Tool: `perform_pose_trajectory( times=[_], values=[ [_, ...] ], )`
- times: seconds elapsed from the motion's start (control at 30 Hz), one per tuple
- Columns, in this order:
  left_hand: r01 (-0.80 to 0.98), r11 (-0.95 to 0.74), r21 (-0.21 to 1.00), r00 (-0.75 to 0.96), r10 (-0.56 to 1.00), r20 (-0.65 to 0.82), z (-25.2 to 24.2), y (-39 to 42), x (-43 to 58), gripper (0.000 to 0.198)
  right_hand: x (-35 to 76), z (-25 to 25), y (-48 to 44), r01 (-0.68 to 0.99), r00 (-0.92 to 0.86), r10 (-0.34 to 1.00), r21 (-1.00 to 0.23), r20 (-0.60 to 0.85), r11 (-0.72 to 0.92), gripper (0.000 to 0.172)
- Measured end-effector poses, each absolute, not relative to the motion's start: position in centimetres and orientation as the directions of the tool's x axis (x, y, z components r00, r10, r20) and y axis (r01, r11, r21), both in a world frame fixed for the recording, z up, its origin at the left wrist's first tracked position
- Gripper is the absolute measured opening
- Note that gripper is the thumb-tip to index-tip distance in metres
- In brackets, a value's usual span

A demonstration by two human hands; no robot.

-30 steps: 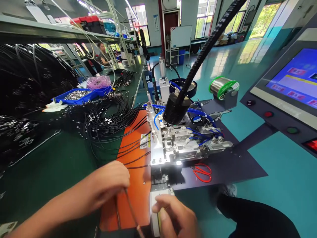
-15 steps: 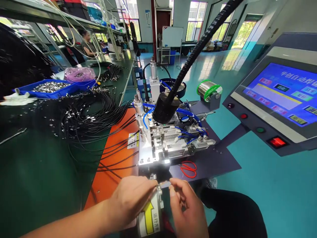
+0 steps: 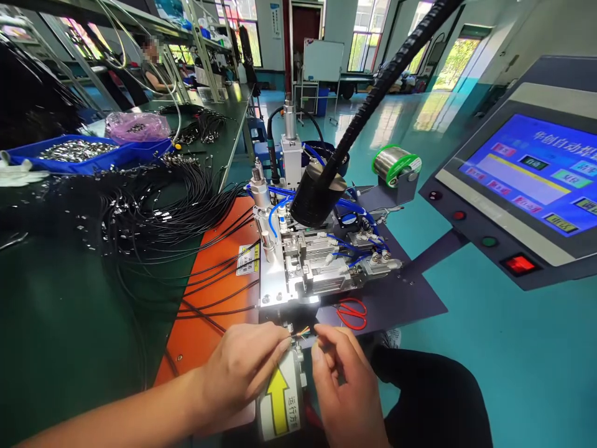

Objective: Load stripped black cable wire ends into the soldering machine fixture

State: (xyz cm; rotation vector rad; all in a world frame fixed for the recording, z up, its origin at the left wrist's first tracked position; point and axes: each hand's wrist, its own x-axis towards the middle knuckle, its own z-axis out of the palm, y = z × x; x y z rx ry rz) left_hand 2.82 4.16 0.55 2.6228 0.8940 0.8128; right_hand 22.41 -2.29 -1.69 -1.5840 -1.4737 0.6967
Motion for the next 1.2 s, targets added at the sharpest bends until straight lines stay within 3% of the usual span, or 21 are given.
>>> perform_pose_trajectory(
  times=[0.13, 0.5, 0.83, 1.2],
  values=[
    [0.501, -0.782, 0.372, 0.666, 0.622, 0.412, 0.26, 4.32, 2.75, 0.027, 22.18, -1.38, -2.41, 0.503, 0.136, 0.979, -0.862, 0.154, 0.066, 0.025],
    [0.505, -0.743, 0.439, 0.651, 0.661, 0.372, 0.09, 4.38, 2.52, 0.027, 21.71, -0.81, -1.99, 0.507, 0.125, 0.972, -0.855, 0.198, 0.109, 0.029],
    [0.561, -0.782, 0.273, 0.674, 0.623, 0.397, 0.01, 4.39, 2.72, 0.033, 21.83, -0.87, -2.07, 0.558, 0.082, 0.96, -0.81, 0.266, 0.177, 0.032],
    [0.544, -0.786, 0.294, 0.676, 0.618, 0.402, -0.2, 4.44, 2.69, 0.032, 21.56, -1.09, -2.24, 0.535, 0.064, 0.961, -0.822, 0.268, 0.193, 0.032]
  ],
)
